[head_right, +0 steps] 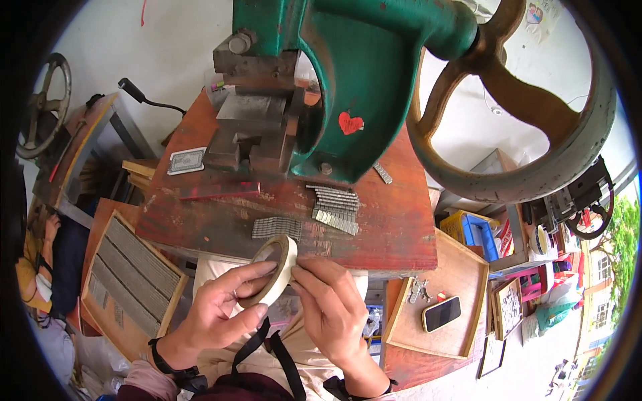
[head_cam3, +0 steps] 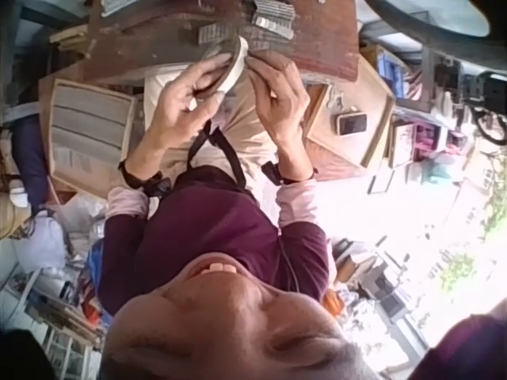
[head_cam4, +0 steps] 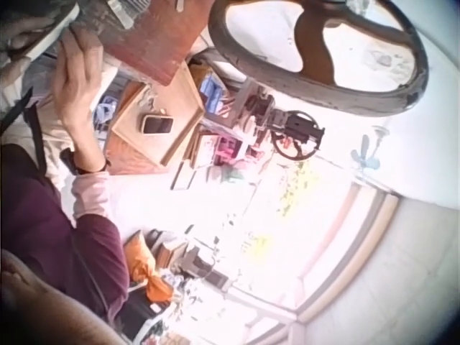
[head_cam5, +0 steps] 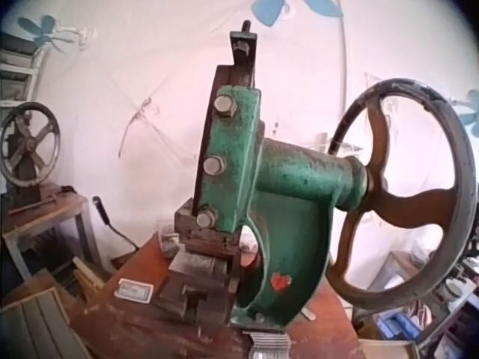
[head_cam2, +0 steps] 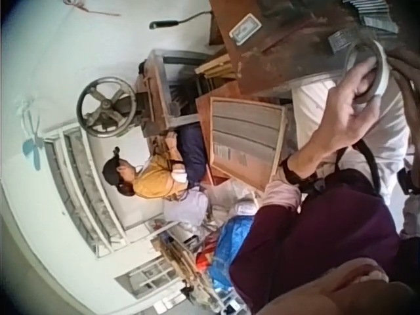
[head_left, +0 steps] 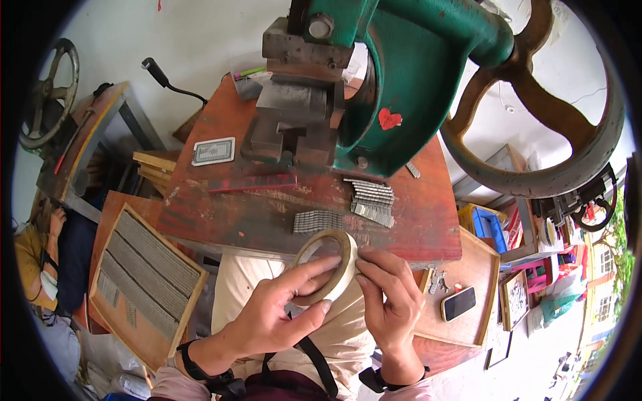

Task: Manually assembling and preparing small metal strips for pressing or packaging.

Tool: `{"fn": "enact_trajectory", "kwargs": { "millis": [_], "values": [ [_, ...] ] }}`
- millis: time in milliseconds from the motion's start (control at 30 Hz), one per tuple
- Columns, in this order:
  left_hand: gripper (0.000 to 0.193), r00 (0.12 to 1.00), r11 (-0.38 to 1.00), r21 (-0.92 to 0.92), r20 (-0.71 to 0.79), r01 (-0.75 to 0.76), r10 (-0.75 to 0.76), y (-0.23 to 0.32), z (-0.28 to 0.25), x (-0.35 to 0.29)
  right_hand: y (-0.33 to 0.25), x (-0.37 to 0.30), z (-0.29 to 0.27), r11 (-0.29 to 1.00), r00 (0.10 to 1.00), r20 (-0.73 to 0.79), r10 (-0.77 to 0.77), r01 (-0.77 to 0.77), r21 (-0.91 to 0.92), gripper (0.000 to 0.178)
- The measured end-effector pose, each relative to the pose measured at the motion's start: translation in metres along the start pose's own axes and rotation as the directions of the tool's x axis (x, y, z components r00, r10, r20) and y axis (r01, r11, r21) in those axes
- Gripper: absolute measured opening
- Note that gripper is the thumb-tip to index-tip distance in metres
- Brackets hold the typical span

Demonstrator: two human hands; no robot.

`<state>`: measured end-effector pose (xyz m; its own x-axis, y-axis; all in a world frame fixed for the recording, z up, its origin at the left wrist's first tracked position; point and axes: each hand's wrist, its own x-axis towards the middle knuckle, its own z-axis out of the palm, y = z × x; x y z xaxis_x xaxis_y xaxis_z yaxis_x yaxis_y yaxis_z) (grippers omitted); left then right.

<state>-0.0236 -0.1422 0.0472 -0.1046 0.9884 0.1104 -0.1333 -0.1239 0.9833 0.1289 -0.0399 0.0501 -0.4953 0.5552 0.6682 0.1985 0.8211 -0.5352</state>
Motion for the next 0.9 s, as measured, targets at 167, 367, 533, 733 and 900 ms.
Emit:
{"fn": "enact_trajectory", "kwargs": {
  "millis": [167, 367, 533, 733, 900],
  "values": [
    [0.059, 0.998, 0.976, 0.208, 0.007, -0.067, 0.067, -0.003, 0.001, 0.002, 0.008, 0.011, -0.009, 0.997, 0.991, 0.115, -0.073, 0.077, -0.028, 0.028],
    [0.060, 0.994, 0.973, 0.222, -0.069, -0.065, 0.082, -0.005, 0.010, 0.000, 0.016, 0.012, -0.011, 0.981, 0.967, 0.177, -0.184, 0.192, -0.029, 0.032],
    [0.061, 0.990, 0.954, 0.280, -0.059, -0.111, 0.132, -0.009, 0.008, 0.001, 0.022, 0.014, -0.005, 0.976, 0.964, 0.159, -0.211, 0.216, -0.017, 0.034],
    [0.063, 0.989, 0.951, 0.290, -0.068, -0.105, 0.130, -0.005, 0.009, 0.001, 0.027, 0.016, -0.004, 0.974, 0.963, 0.153, -0.224, 0.213, 0.083, 0.036],
    [0.064, 0.992, 0.949, 0.308, -0.082, -0.063, 0.092, -0.004, 0.014, 0.002, 0.025, 0.017, -0.007, 0.952, 0.937, 0.186, -0.296, 0.306, -0.026, 0.035]
  ]
}}
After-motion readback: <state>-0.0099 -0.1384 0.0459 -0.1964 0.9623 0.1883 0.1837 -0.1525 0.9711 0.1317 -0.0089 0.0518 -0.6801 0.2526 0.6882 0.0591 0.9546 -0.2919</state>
